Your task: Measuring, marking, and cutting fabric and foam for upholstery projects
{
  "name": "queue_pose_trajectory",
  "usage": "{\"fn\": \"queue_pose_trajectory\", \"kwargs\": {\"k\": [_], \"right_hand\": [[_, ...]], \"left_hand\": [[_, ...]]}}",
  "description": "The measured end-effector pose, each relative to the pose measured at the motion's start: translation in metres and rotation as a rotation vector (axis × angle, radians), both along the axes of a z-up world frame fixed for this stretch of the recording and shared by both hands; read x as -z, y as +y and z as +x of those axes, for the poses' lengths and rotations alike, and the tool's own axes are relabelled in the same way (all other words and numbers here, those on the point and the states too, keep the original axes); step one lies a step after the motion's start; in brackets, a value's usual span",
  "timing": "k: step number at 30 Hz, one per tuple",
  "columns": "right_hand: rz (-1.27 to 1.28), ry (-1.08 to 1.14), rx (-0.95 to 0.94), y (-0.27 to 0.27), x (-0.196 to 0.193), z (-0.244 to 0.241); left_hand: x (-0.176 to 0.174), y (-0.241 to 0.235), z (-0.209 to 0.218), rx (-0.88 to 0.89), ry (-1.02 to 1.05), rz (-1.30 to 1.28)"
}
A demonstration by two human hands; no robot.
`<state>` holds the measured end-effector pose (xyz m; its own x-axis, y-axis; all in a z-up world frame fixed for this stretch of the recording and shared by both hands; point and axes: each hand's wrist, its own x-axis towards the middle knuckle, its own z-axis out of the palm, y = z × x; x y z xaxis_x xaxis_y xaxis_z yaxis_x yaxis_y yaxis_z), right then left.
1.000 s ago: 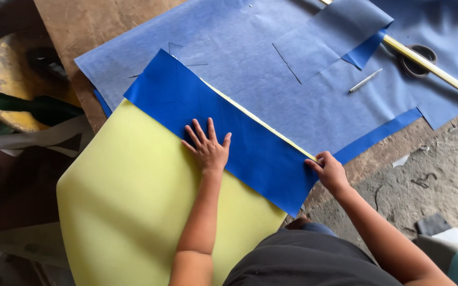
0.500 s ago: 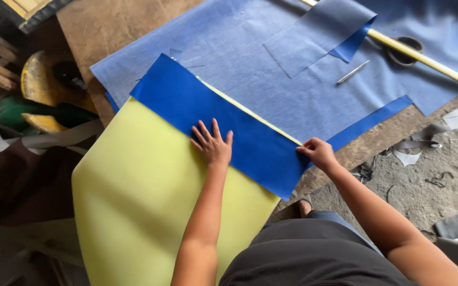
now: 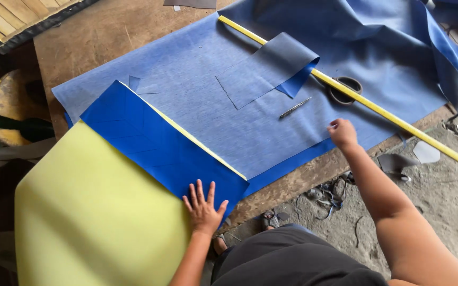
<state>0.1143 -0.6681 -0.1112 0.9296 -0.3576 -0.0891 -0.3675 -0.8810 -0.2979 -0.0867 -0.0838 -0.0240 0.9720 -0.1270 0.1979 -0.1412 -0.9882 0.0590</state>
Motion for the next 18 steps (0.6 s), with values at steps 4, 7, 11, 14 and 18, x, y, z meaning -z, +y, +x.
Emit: {"fn": "queue_pose_trajectory", "kwargs": {"k": [4,7,11,14,18], "right_hand": [[-0.174,-0.034,0.139,-0.076,0.021,0.046],[-0.078,-0.021,0.235,-0.069,-0.003,0.042],[0.112,-0.015,0.277,-0.043,-0.052,0.04],[0.121,-0.097,0.229,-0.066,-0.04,0.06],[0.102,0.033,0.226,-0.033,-0.098,0.063]], "left_hand": [[-0.005,0.0,0.0,0.001,-0.064,-0.013],[-0.007,0.002,-0.003,0.0,-0.087,-0.01],[-0.006,0.003,0.0,0.005,-0.131,0.011],[-0.008,0.002,0.002,0.005,-0.117,0.033],[-0.016,-0.001,0.006,-0.014,-0.104,0.066]]}}
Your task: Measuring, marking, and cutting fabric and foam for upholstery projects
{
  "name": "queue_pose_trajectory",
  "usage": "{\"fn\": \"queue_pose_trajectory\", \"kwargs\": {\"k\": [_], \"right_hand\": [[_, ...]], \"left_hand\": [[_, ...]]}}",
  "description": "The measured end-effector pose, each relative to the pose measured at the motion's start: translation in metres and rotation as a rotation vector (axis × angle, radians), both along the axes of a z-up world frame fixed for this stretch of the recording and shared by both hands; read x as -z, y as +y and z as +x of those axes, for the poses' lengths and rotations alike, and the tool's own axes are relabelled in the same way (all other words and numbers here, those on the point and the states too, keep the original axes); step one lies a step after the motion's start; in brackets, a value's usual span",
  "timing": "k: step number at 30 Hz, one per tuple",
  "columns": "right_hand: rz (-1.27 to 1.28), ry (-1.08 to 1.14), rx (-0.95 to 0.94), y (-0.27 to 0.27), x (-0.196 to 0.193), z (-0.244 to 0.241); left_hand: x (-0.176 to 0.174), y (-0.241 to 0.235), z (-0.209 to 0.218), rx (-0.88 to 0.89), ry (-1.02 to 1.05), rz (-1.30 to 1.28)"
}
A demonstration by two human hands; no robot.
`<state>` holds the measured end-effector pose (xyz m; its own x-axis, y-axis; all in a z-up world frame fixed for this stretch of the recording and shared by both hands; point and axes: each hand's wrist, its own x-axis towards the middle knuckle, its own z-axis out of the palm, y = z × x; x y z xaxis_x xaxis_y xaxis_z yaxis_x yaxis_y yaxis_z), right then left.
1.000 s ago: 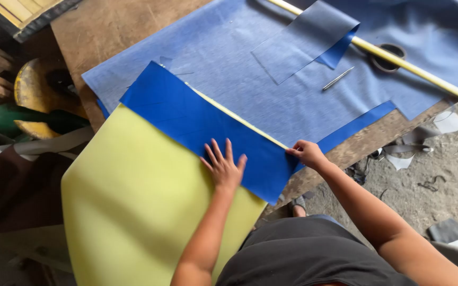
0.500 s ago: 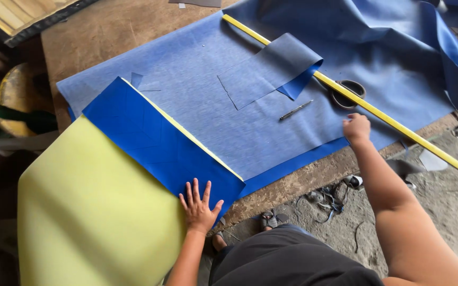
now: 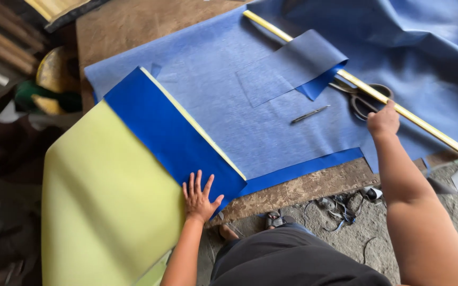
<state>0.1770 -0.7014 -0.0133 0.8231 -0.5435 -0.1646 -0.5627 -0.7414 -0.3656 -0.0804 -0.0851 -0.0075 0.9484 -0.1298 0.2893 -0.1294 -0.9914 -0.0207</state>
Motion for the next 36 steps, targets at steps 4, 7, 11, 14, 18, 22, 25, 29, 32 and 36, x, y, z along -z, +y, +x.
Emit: {"fn": "queue_pose_trajectory", "kwargs": {"k": [4,7,11,14,18,22,25,29,32,36], "right_hand": [[-0.15,-0.237,-0.482,-0.011,0.045,0.014],[-0.217,-0.191,-0.559,-0.024,0.055,0.034],[-0.031,0.195,-0.275,-0.007,0.004,0.025],[-0.155,0.466,-0.338,0.009,-0.012,0.022],[0.229,0.316,-0.317,0.004,-0.043,-0.01],[0.603,0.384,-0.259,-0.023,-0.048,-0.018],[0.981,0.249,-0.308,-0.065,-0.052,-0.019],[1.311,-0.096,-0.679,-0.076,-0.094,-0.051],[0.947,-0.43,-0.74,-0.036,-0.146,-0.08],[0.843,-0.675,-0.632,0.008,-0.189,-0.103]], "left_hand": [[0.002,0.001,-0.007,-0.004,0.066,-0.063],[0.0,0.003,-0.005,-0.004,0.105,-0.076],[-0.003,0.001,-0.006,0.014,0.08,-0.098],[-0.003,0.001,-0.006,0.017,0.062,-0.101],[0.0,0.001,-0.005,0.025,0.023,-0.082],[-0.003,0.002,-0.007,0.024,0.026,-0.074],[-0.003,0.001,-0.006,0.023,0.001,-0.064],[0.0,0.002,-0.007,0.024,0.0,-0.071],[0.001,0.003,-0.006,0.023,0.01,-0.079],[0.0,0.002,-0.007,0.017,0.016,-0.088]]}}
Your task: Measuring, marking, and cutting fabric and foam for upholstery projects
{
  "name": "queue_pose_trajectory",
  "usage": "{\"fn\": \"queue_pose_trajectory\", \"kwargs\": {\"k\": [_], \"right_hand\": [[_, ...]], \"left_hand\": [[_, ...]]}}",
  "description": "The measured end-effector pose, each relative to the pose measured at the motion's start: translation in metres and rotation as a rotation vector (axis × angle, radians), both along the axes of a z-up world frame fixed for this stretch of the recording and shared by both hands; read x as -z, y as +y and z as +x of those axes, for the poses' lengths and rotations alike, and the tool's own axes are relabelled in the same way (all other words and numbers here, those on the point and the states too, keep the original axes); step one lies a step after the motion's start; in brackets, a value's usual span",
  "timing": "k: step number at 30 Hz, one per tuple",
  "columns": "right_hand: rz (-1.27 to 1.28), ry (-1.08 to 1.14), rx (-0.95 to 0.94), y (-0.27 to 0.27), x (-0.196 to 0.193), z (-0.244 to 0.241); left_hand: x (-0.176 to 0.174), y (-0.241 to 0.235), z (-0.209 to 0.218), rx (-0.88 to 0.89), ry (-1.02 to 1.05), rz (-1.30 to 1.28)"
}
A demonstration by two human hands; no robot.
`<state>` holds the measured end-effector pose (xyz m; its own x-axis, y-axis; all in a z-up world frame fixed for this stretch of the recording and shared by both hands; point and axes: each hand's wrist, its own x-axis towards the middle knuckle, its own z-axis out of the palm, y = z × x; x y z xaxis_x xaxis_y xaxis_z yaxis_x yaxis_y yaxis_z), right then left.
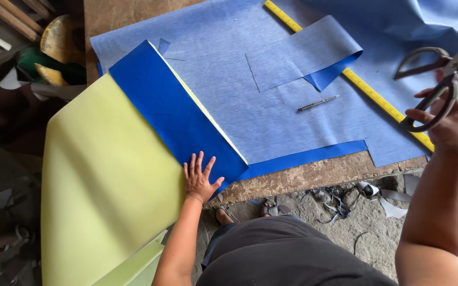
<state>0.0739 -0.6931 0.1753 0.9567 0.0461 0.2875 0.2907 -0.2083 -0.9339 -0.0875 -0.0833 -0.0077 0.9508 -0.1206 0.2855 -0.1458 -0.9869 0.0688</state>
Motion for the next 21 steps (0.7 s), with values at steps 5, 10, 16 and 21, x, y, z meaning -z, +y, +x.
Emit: {"fn": "queue_pose_trajectory", "kwargs": {"k": [5,10,16,21], "right_hand": [[-0.085,-0.141,-0.036,0.014,-0.029,-0.031],[0.213,-0.155,-0.362,0.04,-0.027,-0.062],[-0.14,0.036,-0.013,0.155,-0.063,-0.131],[-0.261,0.159,0.014,0.242,-0.037,-0.179]], "left_hand": [[0.001,0.0,0.001,0.003,0.006,-0.022],[0.007,0.001,0.002,-0.002,0.039,-0.027],[0.026,0.015,0.006,0.099,0.049,-0.344],[0.004,0.051,-0.051,0.238,-0.074,-0.424]]}}
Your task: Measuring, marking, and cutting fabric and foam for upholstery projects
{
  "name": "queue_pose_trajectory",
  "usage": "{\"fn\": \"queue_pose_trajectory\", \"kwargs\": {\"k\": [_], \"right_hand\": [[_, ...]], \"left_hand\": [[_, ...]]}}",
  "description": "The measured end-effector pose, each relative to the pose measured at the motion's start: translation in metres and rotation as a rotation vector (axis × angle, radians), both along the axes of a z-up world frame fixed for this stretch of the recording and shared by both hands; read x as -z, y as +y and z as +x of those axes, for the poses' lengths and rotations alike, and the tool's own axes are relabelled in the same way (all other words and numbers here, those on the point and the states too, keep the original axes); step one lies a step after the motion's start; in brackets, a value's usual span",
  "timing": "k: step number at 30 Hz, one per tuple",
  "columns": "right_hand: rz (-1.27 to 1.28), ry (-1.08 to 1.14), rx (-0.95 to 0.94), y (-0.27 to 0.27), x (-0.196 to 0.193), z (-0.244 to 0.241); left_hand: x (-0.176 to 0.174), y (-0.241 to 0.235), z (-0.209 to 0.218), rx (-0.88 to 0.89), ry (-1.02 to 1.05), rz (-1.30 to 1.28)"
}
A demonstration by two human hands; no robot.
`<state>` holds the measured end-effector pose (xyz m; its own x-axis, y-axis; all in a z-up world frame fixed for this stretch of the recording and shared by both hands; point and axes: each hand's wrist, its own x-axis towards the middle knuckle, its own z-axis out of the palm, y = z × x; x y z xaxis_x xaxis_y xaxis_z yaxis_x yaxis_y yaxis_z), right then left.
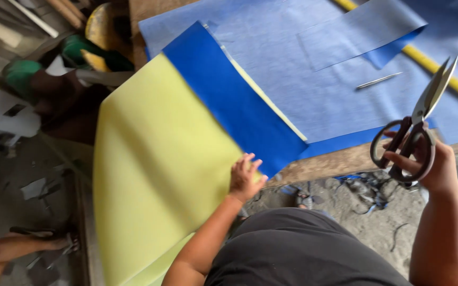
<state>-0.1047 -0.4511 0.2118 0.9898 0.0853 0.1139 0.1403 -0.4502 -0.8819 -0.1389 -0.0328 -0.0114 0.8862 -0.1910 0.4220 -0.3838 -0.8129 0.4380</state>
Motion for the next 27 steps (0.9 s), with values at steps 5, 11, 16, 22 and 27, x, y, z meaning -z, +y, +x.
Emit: {"fn": "queue_pose_trajectory", "kwargs": {"k": [5,11,16,22,27], "right_hand": [[-0.111,0.072,0.01,0.095,0.036,-0.042],[0.265,0.445,0.097,0.171,0.081,-0.077],[0.533,0.693,-0.086,0.181,0.122,-0.12],[0.111,1.215,-0.083,0.182,0.101,-0.126],[-0.134,1.202,-0.325,0.202,0.109,-0.097]], "left_hand": [[0.008,0.024,-0.029,0.105,0.206,0.216],[0.011,0.025,-0.022,0.204,0.347,0.621],[0.025,0.03,-0.022,0.231,0.089,0.359],[0.014,0.044,-0.026,0.302,-0.056,0.056],[0.017,0.035,-0.028,0.3,-0.084,0.071]]}}
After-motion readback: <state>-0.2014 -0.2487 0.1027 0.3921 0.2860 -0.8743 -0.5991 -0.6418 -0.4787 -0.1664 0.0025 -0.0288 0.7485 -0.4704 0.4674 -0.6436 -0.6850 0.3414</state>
